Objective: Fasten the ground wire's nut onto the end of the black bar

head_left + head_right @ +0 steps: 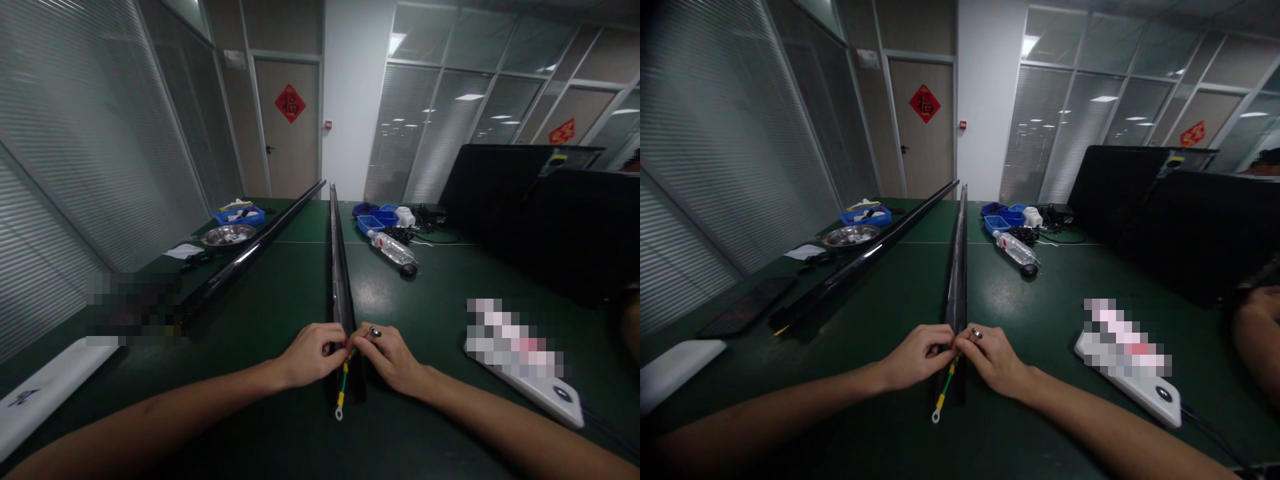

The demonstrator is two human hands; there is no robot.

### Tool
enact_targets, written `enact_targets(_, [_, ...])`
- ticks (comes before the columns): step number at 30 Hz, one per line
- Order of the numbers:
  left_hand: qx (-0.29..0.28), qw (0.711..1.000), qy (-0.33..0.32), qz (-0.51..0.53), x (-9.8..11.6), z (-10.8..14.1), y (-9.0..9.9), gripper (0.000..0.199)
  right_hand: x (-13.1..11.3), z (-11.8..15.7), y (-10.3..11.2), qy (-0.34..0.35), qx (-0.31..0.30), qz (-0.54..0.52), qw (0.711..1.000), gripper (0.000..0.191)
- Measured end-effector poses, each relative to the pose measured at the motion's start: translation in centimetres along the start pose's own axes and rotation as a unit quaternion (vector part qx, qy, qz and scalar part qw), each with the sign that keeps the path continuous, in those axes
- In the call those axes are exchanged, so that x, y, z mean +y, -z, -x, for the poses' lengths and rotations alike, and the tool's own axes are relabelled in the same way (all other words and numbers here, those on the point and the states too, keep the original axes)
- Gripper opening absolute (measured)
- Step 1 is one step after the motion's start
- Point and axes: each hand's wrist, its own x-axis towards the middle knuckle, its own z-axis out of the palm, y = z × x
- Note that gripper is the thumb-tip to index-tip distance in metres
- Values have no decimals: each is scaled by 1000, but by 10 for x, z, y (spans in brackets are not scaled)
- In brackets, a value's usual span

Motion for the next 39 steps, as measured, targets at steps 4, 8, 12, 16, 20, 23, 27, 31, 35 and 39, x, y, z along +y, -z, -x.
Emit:
enact_targets(4, [-3, 1000, 2, -2, 0, -1, 0, 22, 0, 0, 0, -3, -4, 5, 1000, 29])
enact_targets(8, [-6, 1000, -4, 2, 1, -1, 1, 22, -1, 0, 0, 5, -6, 9, 1000, 30])
enact_targets(12, [-2, 1000, -4, -6, -1, 0, 0, 20, -1, 0, 0, -4, -1, 4, 1000, 31])
enact_targets(16, [4, 1000, 1, -25, -3, 1, -2, 19, 1, -1, -1, -16, -2, -2, 1000, 31])
enact_targets(20, [8, 1000, 1, -28, -4, 1, -3, 20, 0, -1, -2, -22, -4, 0, 1000, 30])
enact_targets(23, [4, 1000, 8, -29, -3, 0, -3, 18, -2, 0, -1, -21, -10, -5, 1000, 27])
enact_targets(27, [0, 1000, 12, -22, 0, 1, -1, 15, -4, 0, 1, 3, -8, -6, 1000, 29])
enact_targets(31, [58, 998, 7, 22, 4, 4, 4, 18, -2, 0, 0, -4, 11, 5, 1000, 34])
enact_targets(35, [190, 979, -20, 71, 20, 9, 10, 28, 0, 0, -1, -11, 3, -5, 1000, 33])
enact_targets(39, [192, 976, -79, 74, 65, 43, 18, 29, 0, 0, 0, -18, -7, -9, 1000, 32])
